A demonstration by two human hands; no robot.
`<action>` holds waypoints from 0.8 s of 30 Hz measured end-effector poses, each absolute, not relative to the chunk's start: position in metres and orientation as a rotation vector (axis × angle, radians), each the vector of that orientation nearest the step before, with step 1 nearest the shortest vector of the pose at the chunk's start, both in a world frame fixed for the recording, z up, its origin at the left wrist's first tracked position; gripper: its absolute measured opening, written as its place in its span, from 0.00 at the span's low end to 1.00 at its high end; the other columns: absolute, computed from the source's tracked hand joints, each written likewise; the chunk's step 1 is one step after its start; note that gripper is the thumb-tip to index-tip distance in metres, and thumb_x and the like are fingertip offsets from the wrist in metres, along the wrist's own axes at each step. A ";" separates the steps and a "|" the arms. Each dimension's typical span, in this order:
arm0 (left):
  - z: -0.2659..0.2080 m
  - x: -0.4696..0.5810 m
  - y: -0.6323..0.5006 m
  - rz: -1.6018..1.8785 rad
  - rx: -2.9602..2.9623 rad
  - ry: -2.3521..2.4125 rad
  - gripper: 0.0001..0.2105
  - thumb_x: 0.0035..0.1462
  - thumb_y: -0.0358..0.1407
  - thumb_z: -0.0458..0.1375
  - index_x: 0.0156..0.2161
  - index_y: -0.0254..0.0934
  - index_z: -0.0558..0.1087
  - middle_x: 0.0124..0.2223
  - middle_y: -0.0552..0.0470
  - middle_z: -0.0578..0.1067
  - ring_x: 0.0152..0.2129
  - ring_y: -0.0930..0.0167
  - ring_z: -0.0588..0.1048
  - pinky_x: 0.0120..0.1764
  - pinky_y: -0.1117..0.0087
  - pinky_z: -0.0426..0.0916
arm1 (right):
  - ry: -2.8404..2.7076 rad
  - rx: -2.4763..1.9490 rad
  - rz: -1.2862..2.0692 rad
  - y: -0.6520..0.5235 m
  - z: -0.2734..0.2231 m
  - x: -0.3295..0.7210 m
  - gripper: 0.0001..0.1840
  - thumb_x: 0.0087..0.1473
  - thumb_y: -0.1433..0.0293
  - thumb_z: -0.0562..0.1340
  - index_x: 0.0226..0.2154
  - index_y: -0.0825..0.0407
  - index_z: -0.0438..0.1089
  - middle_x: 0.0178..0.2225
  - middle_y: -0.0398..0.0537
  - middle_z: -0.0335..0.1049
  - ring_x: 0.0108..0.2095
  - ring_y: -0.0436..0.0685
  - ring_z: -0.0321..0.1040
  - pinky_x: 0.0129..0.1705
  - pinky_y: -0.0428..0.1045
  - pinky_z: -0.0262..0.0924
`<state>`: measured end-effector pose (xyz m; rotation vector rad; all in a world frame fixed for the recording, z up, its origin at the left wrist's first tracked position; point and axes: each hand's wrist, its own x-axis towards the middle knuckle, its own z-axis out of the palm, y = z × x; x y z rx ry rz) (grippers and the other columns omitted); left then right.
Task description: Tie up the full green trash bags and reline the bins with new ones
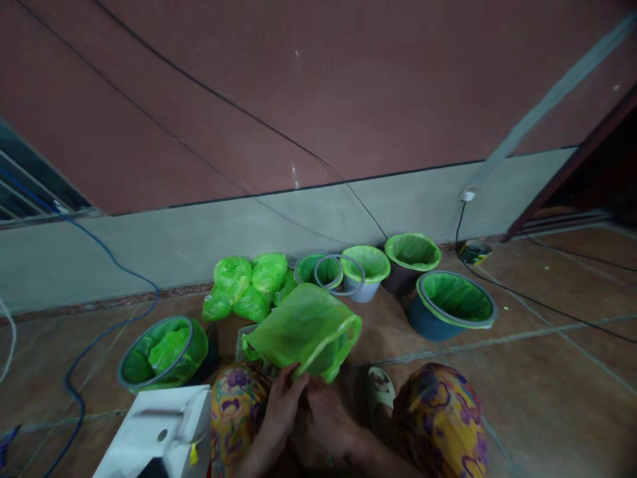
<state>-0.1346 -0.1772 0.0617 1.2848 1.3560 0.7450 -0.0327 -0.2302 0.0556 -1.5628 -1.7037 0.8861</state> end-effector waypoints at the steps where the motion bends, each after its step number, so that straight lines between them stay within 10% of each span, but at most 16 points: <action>1: 0.060 -0.137 -0.175 0.736 1.296 1.368 0.19 0.43 0.43 0.59 0.39 0.33 0.76 0.42 0.44 0.79 0.42 0.59 0.75 0.48 0.61 0.67 | -1.752 -1.554 0.890 -0.232 0.055 -0.033 0.23 0.47 0.79 0.54 0.47 0.58 0.69 0.47 0.58 0.70 0.50 0.61 0.65 0.55 0.53 0.56; 15: 0.083 -0.163 -0.142 0.732 1.408 1.396 0.19 0.42 0.46 0.61 0.35 0.33 0.78 0.33 0.49 0.79 0.34 0.64 0.76 0.39 0.68 0.68 | -1.781 -2.093 0.527 -0.177 0.005 0.095 0.28 0.45 0.78 0.60 0.51 0.52 0.67 0.56 0.55 0.62 0.57 0.62 0.57 0.57 0.54 0.51; 24: 0.118 -0.173 -0.122 0.539 1.739 1.366 0.23 0.40 0.40 0.63 0.44 0.34 0.76 0.36 0.49 0.80 0.33 0.64 0.77 0.37 0.69 0.70 | -1.706 -2.192 0.478 -0.159 0.008 0.108 0.13 0.54 0.73 0.56 0.40 0.52 0.71 0.39 0.51 0.74 0.42 0.55 0.70 0.45 0.46 0.56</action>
